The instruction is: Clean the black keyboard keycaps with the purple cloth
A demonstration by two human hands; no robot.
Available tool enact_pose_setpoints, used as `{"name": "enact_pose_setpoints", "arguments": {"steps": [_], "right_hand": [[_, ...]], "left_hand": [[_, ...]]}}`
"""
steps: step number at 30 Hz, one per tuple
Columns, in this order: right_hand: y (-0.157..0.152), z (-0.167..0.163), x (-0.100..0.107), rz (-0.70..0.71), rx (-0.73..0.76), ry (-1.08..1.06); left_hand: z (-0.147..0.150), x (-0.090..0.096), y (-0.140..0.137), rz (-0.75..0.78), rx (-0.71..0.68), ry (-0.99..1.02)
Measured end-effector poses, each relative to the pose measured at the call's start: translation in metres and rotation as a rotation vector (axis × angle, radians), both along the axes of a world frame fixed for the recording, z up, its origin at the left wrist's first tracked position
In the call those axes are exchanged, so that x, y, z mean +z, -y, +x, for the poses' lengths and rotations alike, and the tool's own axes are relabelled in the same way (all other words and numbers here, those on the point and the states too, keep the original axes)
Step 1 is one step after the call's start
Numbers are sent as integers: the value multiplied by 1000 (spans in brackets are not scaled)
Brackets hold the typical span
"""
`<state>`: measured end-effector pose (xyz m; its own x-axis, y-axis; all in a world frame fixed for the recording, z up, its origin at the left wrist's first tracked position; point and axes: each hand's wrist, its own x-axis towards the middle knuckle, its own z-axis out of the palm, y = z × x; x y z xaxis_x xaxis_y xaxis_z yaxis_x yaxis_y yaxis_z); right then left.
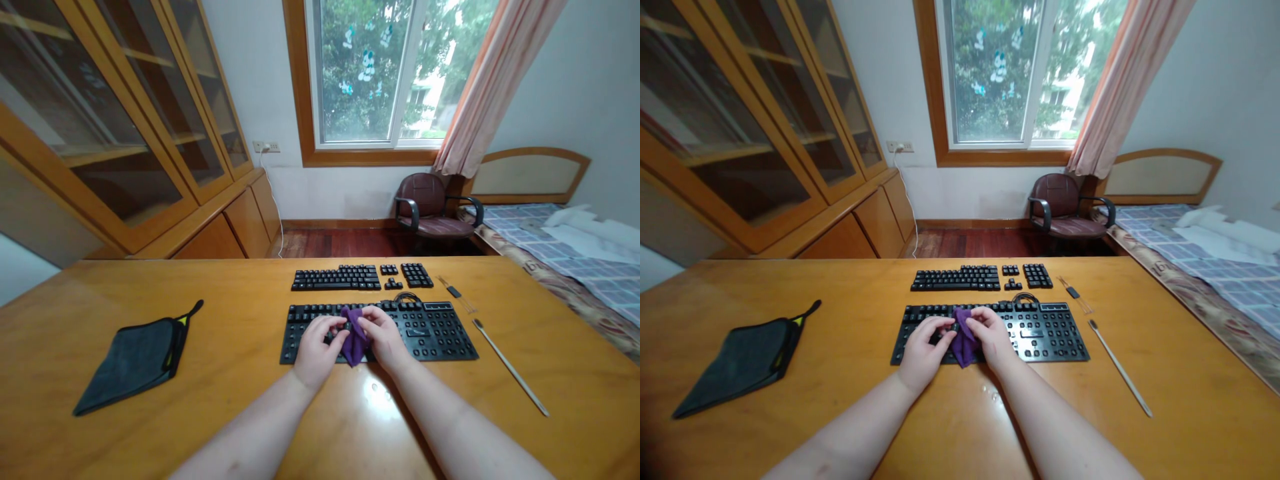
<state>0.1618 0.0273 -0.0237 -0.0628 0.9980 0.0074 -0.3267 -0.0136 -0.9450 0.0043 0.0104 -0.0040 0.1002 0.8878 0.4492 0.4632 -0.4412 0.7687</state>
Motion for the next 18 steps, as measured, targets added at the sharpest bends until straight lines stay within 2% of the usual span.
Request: {"name": "enact_pose_setpoints", "arguments": {"steps": [9,18], "right_hand": [[-2,1,-2,29,75,20],[0,-4,3,56,133,35]], "left_hand": [[1,0,-4,-52,42,47],[1,-17,-7,-163,38,246]]}}
